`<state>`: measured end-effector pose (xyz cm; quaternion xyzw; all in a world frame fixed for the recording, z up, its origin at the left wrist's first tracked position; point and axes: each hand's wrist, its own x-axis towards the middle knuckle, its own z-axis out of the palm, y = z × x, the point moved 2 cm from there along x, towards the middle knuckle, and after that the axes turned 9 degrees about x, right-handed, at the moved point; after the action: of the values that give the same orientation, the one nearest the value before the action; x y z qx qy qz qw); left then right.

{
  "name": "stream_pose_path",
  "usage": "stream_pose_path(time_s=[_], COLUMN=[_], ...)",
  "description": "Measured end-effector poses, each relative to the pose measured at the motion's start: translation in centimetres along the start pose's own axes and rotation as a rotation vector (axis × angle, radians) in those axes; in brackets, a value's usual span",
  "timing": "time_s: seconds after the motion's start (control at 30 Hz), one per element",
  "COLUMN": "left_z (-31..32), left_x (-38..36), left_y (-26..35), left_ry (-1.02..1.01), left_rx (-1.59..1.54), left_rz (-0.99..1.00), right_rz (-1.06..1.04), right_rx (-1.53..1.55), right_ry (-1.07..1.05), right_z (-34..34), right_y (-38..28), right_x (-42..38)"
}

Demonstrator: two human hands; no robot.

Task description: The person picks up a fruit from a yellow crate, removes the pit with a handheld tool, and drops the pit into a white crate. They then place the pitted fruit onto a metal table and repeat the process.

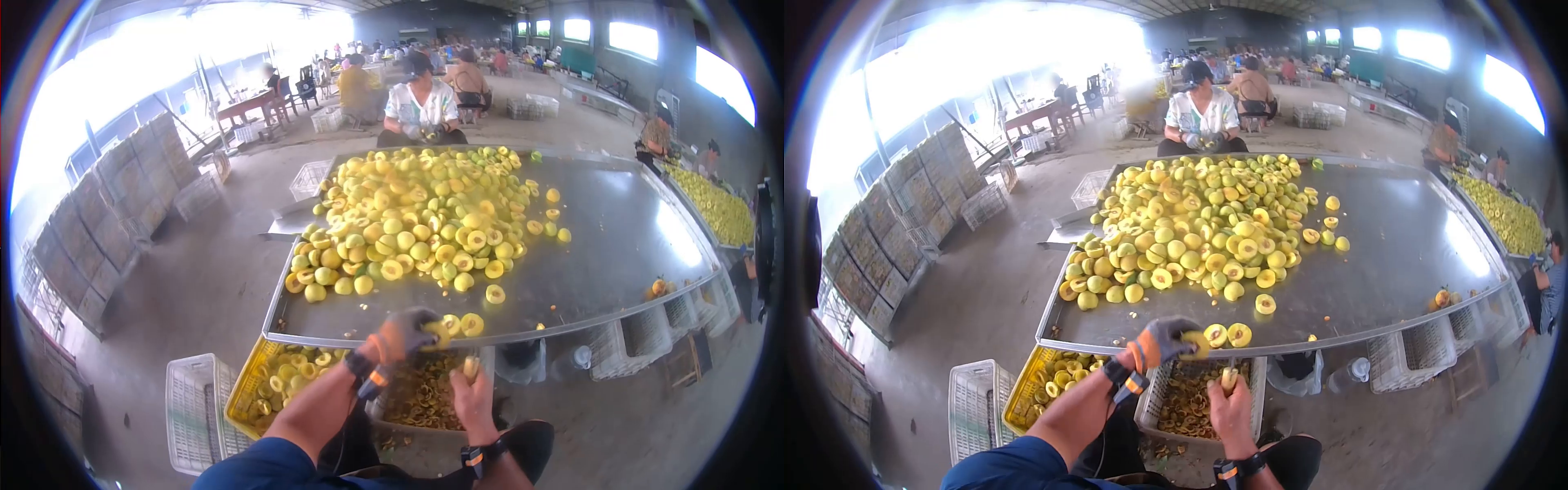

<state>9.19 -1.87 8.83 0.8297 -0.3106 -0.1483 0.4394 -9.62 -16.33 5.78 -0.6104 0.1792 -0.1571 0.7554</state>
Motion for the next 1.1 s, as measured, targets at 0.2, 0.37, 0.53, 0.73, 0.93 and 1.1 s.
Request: stream_pose_path(time_s=[0.2,0.37,0.53,0.73,0.93,1.1], left_z=[1.5,2.6,5.8,4.2,2.4,4.1], left_x=[-5.9,-5.6,-4.6,-3.8,-3.6,-2.9], left_y=[0.7,-1.2,-5.1,-5.9,-2.7,-4.5], left_ry=[-0.054,0.273,0.72,0.691,0.596,0.637], left_rx=[-0.293,-0.566,-0.14,0.076,0.017,0.15], left_rz=[0.048,-0.068,0.112,-0.01,0.045,0.029], right_rz=[0.237,0.236,0.211,-0.118,-0.038,-0.034], right_rx=[0.055,0.164,0.088,-0.335,-0.4,-0.432], right_ry=[-0.191,-0.126,-0.157,-0.265,-0.285,-0.312], right_z=[2.6,4.6,6.1,6.4,4.7,4.4], right_y=[-2.5,-2.4,-2.3,-1.2,-1.9,-2.3], right_x=[1.7,4.3,5.0,5.5,5.7,4.8])
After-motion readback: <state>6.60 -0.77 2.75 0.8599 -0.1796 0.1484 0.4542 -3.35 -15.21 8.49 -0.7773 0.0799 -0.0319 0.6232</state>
